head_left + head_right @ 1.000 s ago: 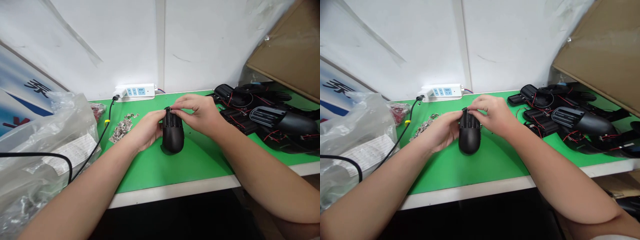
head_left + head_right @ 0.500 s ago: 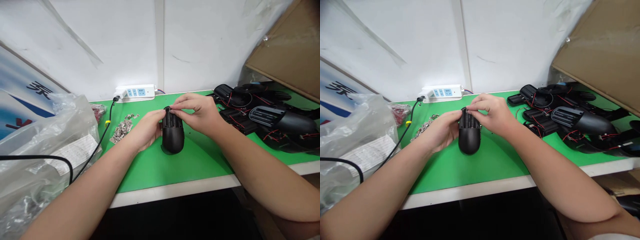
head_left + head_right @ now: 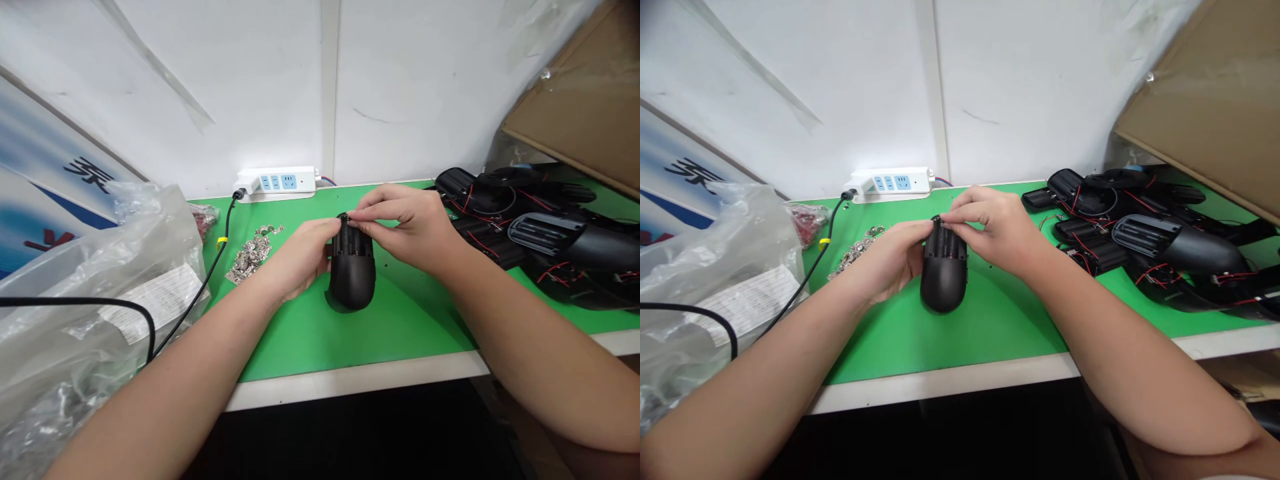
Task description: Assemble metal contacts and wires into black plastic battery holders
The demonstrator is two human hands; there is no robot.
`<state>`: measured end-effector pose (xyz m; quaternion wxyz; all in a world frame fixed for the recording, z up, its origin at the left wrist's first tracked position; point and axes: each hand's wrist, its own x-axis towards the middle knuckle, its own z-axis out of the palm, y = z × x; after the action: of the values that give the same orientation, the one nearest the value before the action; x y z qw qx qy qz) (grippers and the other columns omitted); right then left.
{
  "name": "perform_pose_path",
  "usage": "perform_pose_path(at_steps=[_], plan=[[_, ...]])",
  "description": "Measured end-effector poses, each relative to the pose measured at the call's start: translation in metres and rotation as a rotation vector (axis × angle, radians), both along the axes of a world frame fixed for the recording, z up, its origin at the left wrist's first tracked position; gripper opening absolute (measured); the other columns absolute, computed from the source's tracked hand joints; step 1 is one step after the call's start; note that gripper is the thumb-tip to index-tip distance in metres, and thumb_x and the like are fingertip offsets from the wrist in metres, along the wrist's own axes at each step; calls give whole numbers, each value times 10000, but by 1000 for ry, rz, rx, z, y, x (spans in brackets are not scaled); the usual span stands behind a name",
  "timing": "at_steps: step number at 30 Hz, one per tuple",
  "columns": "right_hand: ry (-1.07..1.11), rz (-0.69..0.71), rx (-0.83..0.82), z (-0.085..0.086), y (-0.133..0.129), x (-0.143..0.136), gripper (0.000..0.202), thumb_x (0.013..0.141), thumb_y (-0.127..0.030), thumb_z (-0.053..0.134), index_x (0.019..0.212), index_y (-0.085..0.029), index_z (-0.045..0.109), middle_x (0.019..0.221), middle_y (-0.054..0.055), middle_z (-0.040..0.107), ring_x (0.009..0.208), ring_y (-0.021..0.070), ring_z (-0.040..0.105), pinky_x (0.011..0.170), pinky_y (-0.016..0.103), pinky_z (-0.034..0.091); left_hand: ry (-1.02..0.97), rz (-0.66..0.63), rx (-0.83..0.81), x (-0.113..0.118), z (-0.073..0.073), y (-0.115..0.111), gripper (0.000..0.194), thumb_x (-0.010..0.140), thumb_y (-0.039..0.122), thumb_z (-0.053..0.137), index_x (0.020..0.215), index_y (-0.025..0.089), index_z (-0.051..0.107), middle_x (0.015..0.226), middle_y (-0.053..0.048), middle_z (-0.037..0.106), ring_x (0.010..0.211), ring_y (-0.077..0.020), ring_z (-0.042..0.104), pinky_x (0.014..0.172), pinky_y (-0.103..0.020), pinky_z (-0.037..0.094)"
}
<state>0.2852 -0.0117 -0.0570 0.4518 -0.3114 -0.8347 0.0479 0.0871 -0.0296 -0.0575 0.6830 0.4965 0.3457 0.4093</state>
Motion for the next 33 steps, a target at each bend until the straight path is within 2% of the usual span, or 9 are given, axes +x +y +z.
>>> perform_pose_path(at_steps=[8, 14, 19, 24, 28, 31, 33], plan=[[-7, 14, 3, -1, 2, 1, 185, 923, -164, 703, 966, -249, 863, 940, 54, 778, 824, 184, 740, 739, 316, 577, 70, -16, 3, -2, 0, 1, 210, 933, 340, 611, 829, 160, 637, 818, -25, 536, 841, -159, 514, 753, -261, 465], [12, 11, -66, 0, 1, 1, 170, 901, -175, 726, 951, -258, 866, 919, 41, 767, 786, 172, 717, 743, 316, 564, 91, 27, 26, -3, -1, 2, 209, 900, 334, 647, 798, 153, 635, 783, -14, 553, 763, -141, 517, 705, -248, 454], [28, 62, -117, 4, -2, 1, 222, 925, -194, 693, 1048, -271, 862, 1023, 61, 785, 873, 197, 736, 784, 342, 569, 56, 68, 39, -3, 0, 3, 221, 880, 349, 692, 786, 157, 640, 751, -16, 582, 730, -147, 548, 672, -252, 461], [94, 80, -174, 6, -3, -3, 246, 932, -185, 678, 1077, -274, 856, 1050, 59, 806, 912, 205, 744, 841, 364, 584, 56, 32, 49, -7, -1, 4, 275, 940, 418, 682, 857, 156, 662, 786, -5, 592, 722, -115, 532, 645, -211, 459], [269, 68, -313, 5, -2, -8, 158, 905, -241, 734, 1012, -233, 849, 1006, 63, 821, 923, 219, 754, 861, 370, 602, 60, -4, 117, -9, -2, 3, 312, 942, 477, 710, 1004, 171, 713, 920, -27, 678, 828, -127, 612, 757, -228, 545], [411, 31, -520, 5, -1, -11, 293, 855, -309, 795, 1128, -203, 808, 919, 56, 816, 832, 209, 754, 760, 342, 617, 59, 23, 140, -9, 2, 3, 309, 945, 427, 716, 1148, 194, 725, 1048, -54, 728, 889, -145, 663, 789, -250, 579], [436, 45, -630, 6, -2, -12, 324, 841, -352, 810, 1121, -189, 805, 906, 56, 817, 802, 203, 746, 729, 333, 617, 65, 42, 143, -10, 4, 4, 296, 944, 405, 718, 1154, 197, 738, 1023, -49, 738, 852, -134, 667, 755, -232, 577]])
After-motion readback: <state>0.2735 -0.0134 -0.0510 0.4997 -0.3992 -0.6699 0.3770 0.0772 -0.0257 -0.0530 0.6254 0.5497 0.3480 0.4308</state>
